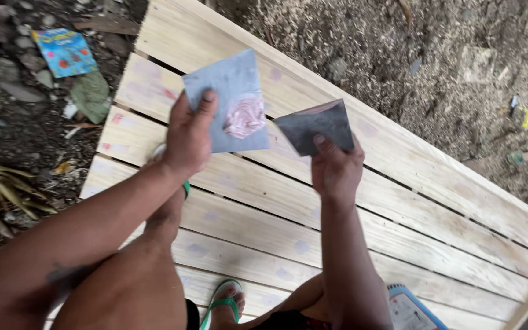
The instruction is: The person applies wood filler to the holes and gaps of a wooden slatted surface, using two small rectangular spreader pieces to distribute and smooth the material.
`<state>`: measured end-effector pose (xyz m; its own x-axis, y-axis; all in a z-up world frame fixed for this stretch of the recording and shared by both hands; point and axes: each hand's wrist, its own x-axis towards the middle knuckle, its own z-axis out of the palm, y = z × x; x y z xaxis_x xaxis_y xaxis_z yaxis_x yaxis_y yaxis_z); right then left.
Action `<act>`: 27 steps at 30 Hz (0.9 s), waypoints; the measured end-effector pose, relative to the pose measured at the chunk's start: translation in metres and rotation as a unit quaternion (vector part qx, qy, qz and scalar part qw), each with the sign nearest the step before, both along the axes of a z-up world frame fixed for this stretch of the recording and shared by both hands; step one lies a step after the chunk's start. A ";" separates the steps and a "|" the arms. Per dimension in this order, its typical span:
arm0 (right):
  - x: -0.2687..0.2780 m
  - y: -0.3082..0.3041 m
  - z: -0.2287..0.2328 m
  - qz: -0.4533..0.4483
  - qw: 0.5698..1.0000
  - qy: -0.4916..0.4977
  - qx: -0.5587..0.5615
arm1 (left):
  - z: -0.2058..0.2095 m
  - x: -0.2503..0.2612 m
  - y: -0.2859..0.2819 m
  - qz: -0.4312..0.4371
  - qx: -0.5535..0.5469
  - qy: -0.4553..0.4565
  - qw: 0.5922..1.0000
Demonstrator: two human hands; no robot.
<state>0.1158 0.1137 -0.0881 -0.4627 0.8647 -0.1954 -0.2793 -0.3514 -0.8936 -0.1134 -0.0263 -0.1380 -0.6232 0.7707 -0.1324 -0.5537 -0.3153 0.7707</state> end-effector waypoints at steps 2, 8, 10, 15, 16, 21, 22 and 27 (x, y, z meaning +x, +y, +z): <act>-0.028 -0.033 0.013 0.051 0.996 -0.062 0.050 | 0.002 0.000 0.005 0.021 0.031 0.058 0.998; -0.065 -0.047 0.044 0.222 0.820 -0.337 0.407 | 0.005 -0.015 -0.001 0.075 0.009 0.062 0.995; -0.067 -0.037 0.055 0.201 0.745 -0.361 0.524 | 0.004 -0.021 -0.002 0.071 -0.012 0.083 0.994; -0.069 -0.024 0.080 0.212 0.571 -0.347 0.713 | 0.003 -0.018 -0.002 0.005 -0.098 0.146 0.984; -0.071 -0.022 0.079 0.248 0.569 -0.346 0.704 | 0.001 -0.019 0.000 0.010 -0.094 0.160 0.983; -0.060 -0.009 0.049 0.364 0.595 -0.382 0.607 | -0.019 -0.035 -0.005 0.077 -0.089 0.045 0.992; -0.054 -0.002 0.039 0.350 0.640 -0.377 0.571 | -0.022 -0.042 -0.007 0.101 -0.081 0.040 0.991; -0.036 0.049 -0.030 0.258 0.712 -0.417 0.503 | -0.029 -0.076 -0.022 0.171 -0.041 -0.008 0.984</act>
<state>0.0801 0.1630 -0.1183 -0.8553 0.5180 0.0091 0.4298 0.7193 -0.5458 -0.1896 -0.0485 -0.1668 -0.8417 0.5024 -0.1979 -0.4387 -0.4226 0.7931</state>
